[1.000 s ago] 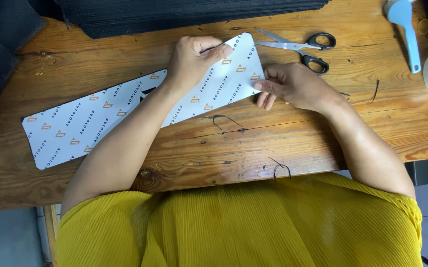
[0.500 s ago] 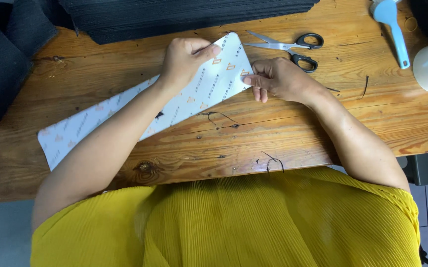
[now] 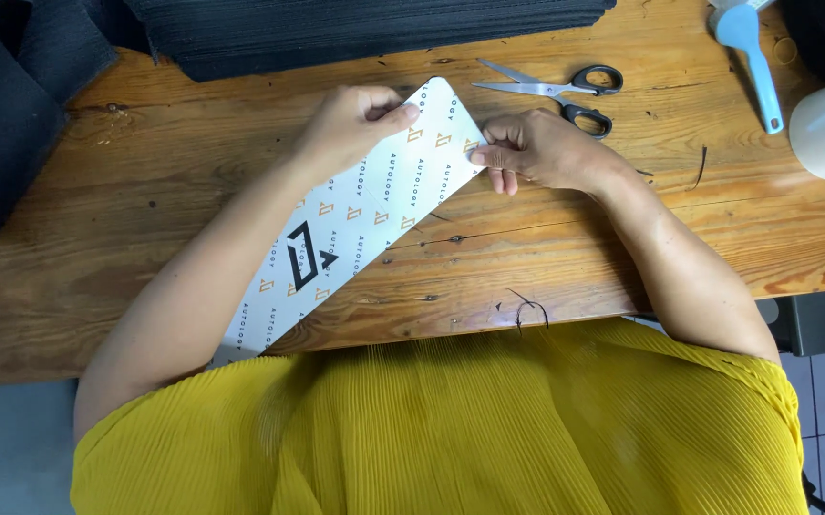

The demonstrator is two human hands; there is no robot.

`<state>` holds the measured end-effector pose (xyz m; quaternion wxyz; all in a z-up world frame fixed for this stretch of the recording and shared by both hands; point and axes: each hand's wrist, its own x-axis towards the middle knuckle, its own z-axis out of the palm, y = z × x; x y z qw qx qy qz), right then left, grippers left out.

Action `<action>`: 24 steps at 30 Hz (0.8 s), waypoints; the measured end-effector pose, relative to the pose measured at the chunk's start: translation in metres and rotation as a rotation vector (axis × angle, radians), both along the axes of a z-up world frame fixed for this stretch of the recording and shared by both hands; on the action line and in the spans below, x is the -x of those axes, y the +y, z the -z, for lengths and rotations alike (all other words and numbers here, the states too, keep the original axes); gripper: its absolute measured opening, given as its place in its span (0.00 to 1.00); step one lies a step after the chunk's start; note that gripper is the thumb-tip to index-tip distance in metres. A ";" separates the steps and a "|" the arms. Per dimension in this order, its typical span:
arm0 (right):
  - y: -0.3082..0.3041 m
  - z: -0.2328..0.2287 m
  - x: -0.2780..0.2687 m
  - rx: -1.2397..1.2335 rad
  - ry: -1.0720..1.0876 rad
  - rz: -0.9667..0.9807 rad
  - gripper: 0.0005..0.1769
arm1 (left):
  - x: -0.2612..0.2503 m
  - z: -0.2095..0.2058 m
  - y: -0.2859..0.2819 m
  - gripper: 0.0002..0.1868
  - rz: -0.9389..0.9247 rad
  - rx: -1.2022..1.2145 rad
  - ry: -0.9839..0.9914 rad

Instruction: Trimming the edges of a rectangular piece of material using scissors

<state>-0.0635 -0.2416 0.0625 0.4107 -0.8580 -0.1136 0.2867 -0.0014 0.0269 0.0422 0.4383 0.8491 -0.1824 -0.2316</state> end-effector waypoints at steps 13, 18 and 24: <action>0.000 0.005 -0.006 -0.012 -0.006 0.086 0.20 | -0.010 0.034 0.002 0.12 -0.022 -0.052 0.047; -0.021 0.004 -0.012 -0.171 -0.108 0.214 0.21 | -0.015 0.061 0.005 0.17 -0.052 0.065 -0.067; -0.020 0.007 -0.010 -0.107 -0.032 0.142 0.20 | -0.010 0.048 0.004 0.12 -0.090 0.150 0.039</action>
